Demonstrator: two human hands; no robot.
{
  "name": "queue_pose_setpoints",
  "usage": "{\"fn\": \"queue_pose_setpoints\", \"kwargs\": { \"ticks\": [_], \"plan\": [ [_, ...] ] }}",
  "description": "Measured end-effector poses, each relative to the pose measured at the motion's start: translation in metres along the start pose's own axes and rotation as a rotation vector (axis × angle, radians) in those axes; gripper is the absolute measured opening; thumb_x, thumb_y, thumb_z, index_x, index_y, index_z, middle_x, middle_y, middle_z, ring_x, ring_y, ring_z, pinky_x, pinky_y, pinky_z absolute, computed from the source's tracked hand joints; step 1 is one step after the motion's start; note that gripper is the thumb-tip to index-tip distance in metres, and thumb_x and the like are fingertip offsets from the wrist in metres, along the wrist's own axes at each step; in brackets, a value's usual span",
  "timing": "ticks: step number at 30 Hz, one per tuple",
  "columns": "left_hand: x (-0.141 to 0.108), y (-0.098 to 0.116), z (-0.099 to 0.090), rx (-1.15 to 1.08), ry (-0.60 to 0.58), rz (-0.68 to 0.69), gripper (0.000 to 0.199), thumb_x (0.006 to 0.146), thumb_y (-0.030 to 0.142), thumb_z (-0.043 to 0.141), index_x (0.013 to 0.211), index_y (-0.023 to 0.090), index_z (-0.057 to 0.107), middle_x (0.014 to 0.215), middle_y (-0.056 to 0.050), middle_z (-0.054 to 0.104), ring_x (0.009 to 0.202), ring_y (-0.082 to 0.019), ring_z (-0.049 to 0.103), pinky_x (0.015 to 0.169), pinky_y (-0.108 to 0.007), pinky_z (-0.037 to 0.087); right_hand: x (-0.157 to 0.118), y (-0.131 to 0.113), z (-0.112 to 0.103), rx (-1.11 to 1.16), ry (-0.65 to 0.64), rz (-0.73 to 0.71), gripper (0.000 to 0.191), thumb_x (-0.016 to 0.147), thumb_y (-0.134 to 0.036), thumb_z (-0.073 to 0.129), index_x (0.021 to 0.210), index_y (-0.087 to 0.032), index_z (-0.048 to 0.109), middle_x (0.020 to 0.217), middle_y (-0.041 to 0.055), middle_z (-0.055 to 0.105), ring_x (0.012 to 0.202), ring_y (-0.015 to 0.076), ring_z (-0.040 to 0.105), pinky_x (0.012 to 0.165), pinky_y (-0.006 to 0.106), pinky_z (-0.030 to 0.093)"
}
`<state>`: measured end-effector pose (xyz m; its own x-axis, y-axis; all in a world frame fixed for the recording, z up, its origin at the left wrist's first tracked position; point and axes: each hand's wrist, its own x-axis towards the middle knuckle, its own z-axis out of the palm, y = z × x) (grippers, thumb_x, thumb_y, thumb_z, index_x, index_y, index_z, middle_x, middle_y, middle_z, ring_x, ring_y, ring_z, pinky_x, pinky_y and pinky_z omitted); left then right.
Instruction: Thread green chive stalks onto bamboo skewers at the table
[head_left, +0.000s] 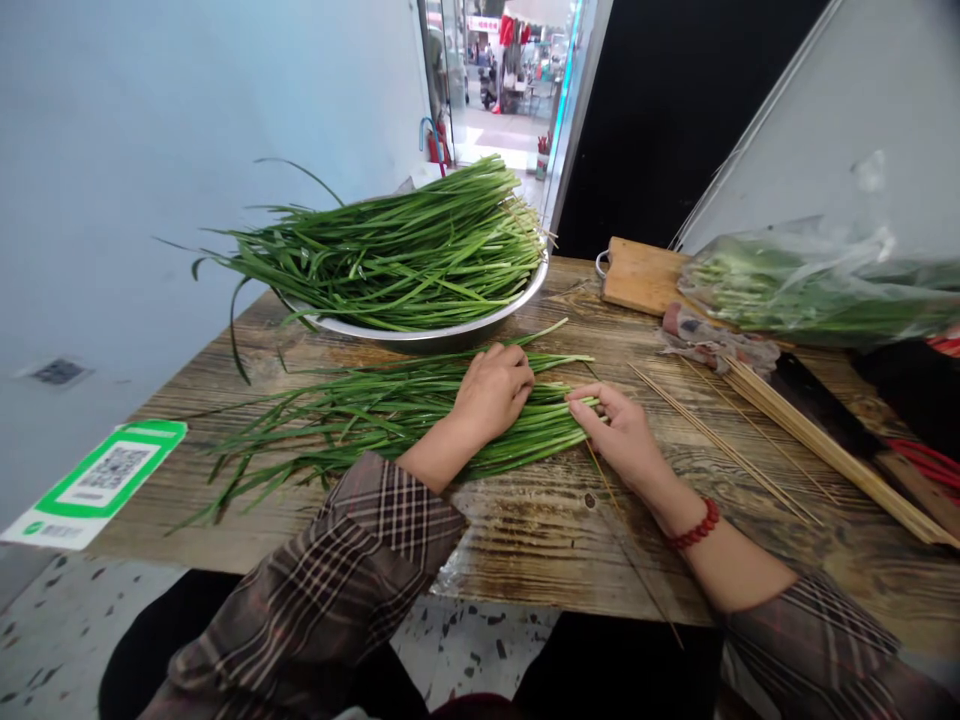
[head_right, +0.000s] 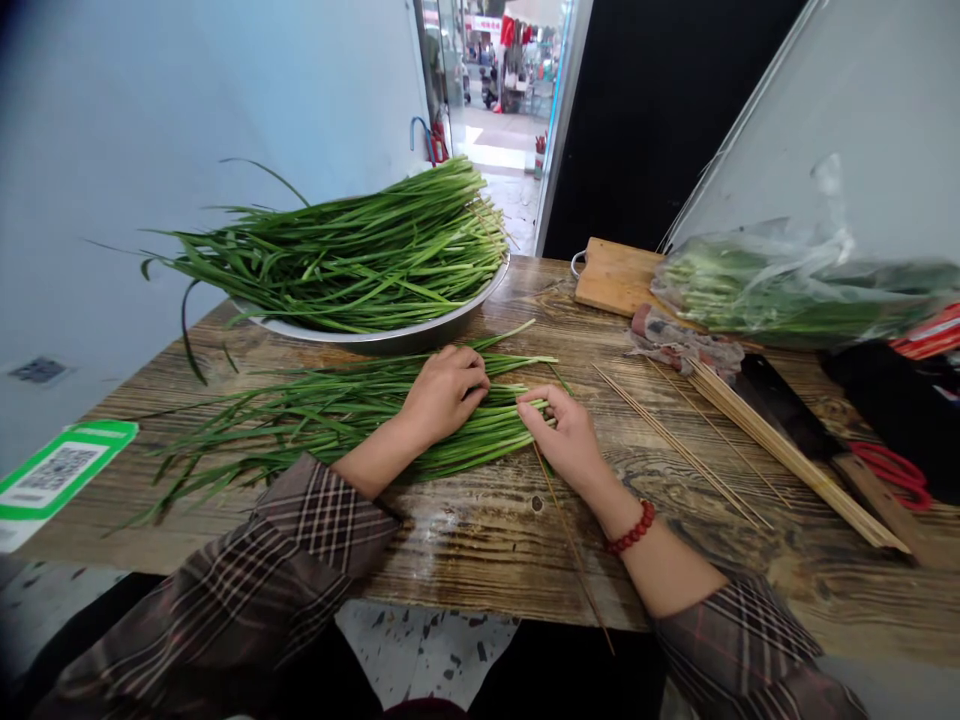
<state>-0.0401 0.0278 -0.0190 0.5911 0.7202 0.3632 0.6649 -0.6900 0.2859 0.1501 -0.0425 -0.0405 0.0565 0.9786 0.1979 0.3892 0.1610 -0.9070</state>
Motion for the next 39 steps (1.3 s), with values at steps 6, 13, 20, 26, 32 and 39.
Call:
{"fn": "queue_pose_setpoints", "kwargs": {
  "ticks": [6, 13, 20, 26, 32, 39],
  "plan": [
    [0.001, 0.003, 0.0, -0.32, 0.129, -0.106, 0.011, 0.084, 0.013, 0.048, 0.08, 0.016, 0.059, 0.082, -0.005, 0.063, 0.08, -0.017, 0.056, 0.076, -0.031, 0.043, 0.0, -0.004, 0.0, 0.005, 0.016, -0.015, 0.02, 0.083, -0.038, 0.059, 0.088, -0.019, 0.065, 0.081, 0.0034, 0.067, 0.059, 0.0116, 0.055, 0.049, 0.023, 0.043],
    [0.001, 0.012, -0.005, -0.769, 0.003, -0.233, 0.018, 0.085, 0.024, 0.052, 0.093, 0.014, 0.064, 0.07, -0.001, 0.066, 0.066, -0.012, 0.06, 0.068, -0.024, 0.046, -0.001, -0.012, -0.001, 0.024, 0.038, -0.029, 0.019, 0.083, -0.037, 0.06, 0.087, -0.02, 0.066, 0.087, 0.0045, 0.07, 0.068, 0.0145, 0.061, 0.057, 0.026, 0.047],
    [0.0, 0.018, -0.011, -0.761, -0.022, -0.242, 0.017, 0.08, 0.026, 0.061, 0.085, 0.013, 0.072, 0.078, -0.003, 0.071, 0.074, -0.015, 0.063, 0.073, -0.026, 0.048, -0.003, -0.017, -0.001, 0.045, 0.043, -0.047, 0.017, 0.081, -0.035, 0.061, 0.087, -0.02, 0.067, 0.089, 0.0038, 0.072, 0.066, 0.0142, 0.061, 0.06, 0.027, 0.048],
    [-0.002, 0.021, -0.012, -0.835, -0.03, -0.279, 0.019, 0.08, 0.023, 0.06, 0.09, 0.013, 0.073, 0.087, -0.004, 0.073, 0.079, -0.015, 0.064, 0.073, -0.025, 0.048, -0.004, -0.014, -0.002, 0.06, 0.006, -0.039, 0.018, 0.083, -0.034, 0.06, 0.092, -0.02, 0.068, 0.091, 0.0042, 0.072, 0.068, 0.015, 0.062, 0.06, 0.028, 0.049],
    [-0.002, 0.021, -0.012, -0.881, -0.041, -0.31, 0.019, 0.079, 0.024, 0.061, 0.089, 0.013, 0.073, 0.08, -0.003, 0.072, 0.071, -0.014, 0.062, 0.069, -0.025, 0.047, -0.005, -0.015, -0.002, 0.054, -0.003, -0.051, 0.019, 0.084, -0.032, 0.058, 0.095, -0.02, 0.069, 0.092, 0.0042, 0.072, 0.069, 0.015, 0.063, 0.062, 0.028, 0.049],
    [-0.002, 0.02, -0.011, -0.942, -0.033, -0.349, 0.018, 0.077, 0.026, 0.064, 0.087, 0.013, 0.072, 0.07, -0.001, 0.066, 0.064, -0.011, 0.056, 0.065, -0.023, 0.044, -0.006, -0.015, -0.002, 0.041, 0.008, -0.066, 0.019, 0.085, -0.03, 0.058, 0.096, -0.02, 0.069, 0.095, 0.0046, 0.072, 0.072, 0.0153, 0.064, 0.065, 0.029, 0.049]
  ]
}}
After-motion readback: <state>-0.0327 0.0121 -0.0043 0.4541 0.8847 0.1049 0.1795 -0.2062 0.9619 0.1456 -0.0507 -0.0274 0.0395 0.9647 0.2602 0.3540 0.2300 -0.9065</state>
